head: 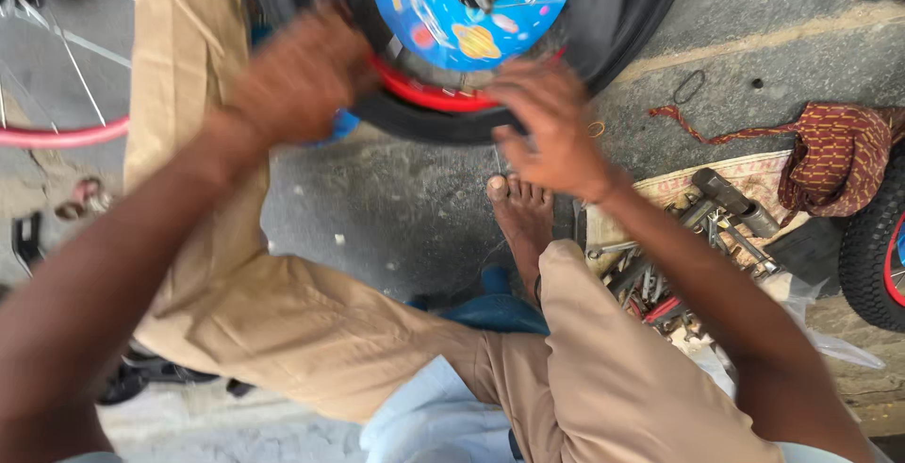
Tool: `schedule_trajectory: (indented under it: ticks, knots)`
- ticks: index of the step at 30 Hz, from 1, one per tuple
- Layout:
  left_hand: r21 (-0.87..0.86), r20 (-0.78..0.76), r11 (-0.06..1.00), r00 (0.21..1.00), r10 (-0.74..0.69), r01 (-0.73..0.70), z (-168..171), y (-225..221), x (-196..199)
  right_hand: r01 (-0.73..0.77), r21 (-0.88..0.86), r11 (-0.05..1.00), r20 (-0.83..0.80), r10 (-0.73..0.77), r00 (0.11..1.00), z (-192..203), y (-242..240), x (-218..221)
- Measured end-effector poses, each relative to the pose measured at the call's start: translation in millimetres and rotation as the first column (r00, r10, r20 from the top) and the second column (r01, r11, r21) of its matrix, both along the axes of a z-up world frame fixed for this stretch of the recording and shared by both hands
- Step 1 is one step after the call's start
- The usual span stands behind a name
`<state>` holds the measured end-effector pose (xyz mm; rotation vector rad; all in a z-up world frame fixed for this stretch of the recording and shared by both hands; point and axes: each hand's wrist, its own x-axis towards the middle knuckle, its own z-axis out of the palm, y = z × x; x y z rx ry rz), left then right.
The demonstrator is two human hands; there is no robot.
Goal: The person repairs a bicycle wheel by inserting an inner tube into a tire and using a screwdriver as a lever to pry the tire bead onto the rim while sitting on the floor.
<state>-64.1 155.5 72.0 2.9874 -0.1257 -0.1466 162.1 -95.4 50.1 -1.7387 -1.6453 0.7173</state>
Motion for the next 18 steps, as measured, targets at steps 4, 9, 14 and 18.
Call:
schedule_trajectory:
  ticks: [4,9,14,18]
  knots:
    - [-0.457,-0.181,0.763,0.888,0.423,-0.456,-2.0,-19.5,-1.4,-0.270,-0.079,0.960,0.420,0.278,0.864,10.3,-3.4,50.8]
    - [-0.328,-0.058,0.864,0.921,0.385,-0.382,-37.5,-141.0,10.3,-0.492,-0.157,0.856,0.640,0.468,0.609,-8.7,15.0,43.7]
    - [-0.110,0.003,0.909,0.914,0.405,-0.402,-66.6,-181.7,-11.1,-0.501,-0.210,0.840,0.550,0.525,0.650,-38.6,-2.7,58.7]
    - [0.042,0.042,0.955,0.956,0.291,-0.293,-63.4,-190.3,-7.4,-0.422,-0.124,0.898,0.476,0.427,0.769,-48.9,-11.5,60.7]
